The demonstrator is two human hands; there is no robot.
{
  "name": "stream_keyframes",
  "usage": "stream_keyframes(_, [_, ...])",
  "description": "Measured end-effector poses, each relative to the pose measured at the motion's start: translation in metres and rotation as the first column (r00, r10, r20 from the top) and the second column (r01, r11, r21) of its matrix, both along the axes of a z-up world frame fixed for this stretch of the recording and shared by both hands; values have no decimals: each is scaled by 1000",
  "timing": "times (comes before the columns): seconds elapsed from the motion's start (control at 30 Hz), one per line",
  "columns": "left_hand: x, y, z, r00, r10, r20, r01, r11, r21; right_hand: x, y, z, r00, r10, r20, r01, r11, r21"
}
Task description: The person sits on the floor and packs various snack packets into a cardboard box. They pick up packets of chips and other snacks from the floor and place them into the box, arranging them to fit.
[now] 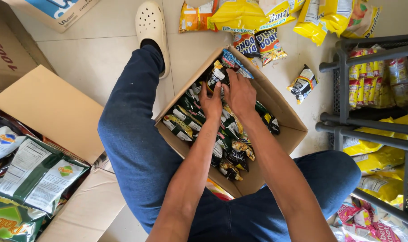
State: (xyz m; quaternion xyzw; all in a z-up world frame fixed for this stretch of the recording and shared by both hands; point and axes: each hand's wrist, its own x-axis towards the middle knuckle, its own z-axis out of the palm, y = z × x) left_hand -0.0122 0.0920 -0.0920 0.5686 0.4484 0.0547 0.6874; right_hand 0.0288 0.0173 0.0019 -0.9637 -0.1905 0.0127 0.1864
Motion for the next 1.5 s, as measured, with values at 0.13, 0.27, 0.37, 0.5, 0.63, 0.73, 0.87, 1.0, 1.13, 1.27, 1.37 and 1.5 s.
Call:
stream_keyframes(0.13, [-3, 0, -7, 996, 5, 84, 1, 997, -74, 0, -8, 4, 995, -43, -95, 46, 999, 28])
stream_keyframes(0.27, [-4, -8, -33, 963, 151, 223, -126, 985, -119, -2, -26, 15, 996, 23, -87, -1, 971, 240])
stream_keyframes(0.37, [-13, -5, -17, 980, 102, 173, -129, 980, 153, -5, -38, 26, 999, 35, -27, -23, 936, 352])
stream_keyframes(0.5, [-18, 10, 64, 948, -136, 289, -28, 866, 500, 0, -58, 27, 1000, -18, 5, 14, 897, 442])
stream_keyframes(0.63, [27, 32, 83, 905, -132, 405, -98, 861, 500, 28, -60, 25, 997, -68, -45, 82, 851, 518])
stream_keyframes(0.73, [78, 61, 89, 890, -146, 431, -134, 820, 556, 66, -57, 14, 990, -95, -104, 138, 822, 552])
stream_keyframes(0.87, [156, 114, 21, 936, -223, 271, -3, 767, 642, 148, -55, -47, 972, 12, -234, 119, 837, 534])
stream_keyframes(1.0, [203, 159, -80, 944, -317, -95, 283, 622, 730, 212, -43, -105, 778, 210, -593, 26, 931, 364])
stream_keyframes(1.13, [229, 182, -123, 805, -399, -440, 593, 588, 550, 251, -29, -159, 666, 318, -674, -259, 947, 191])
stream_keyframes(1.27, [262, 187, -164, 817, -388, -426, 569, 660, 490, 276, 1, -167, 702, 406, -585, -370, 910, 189])
stream_keyframes(1.37, [289, 181, -128, 791, -391, -471, 585, 710, 392, 293, 33, -158, 782, 418, -461, -264, 894, 362])
stream_keyframes(1.5, [304, 172, -125, 734, -341, -588, 598, 734, 321, 308, 59, -188, 867, 349, -356, -159, 870, 467])
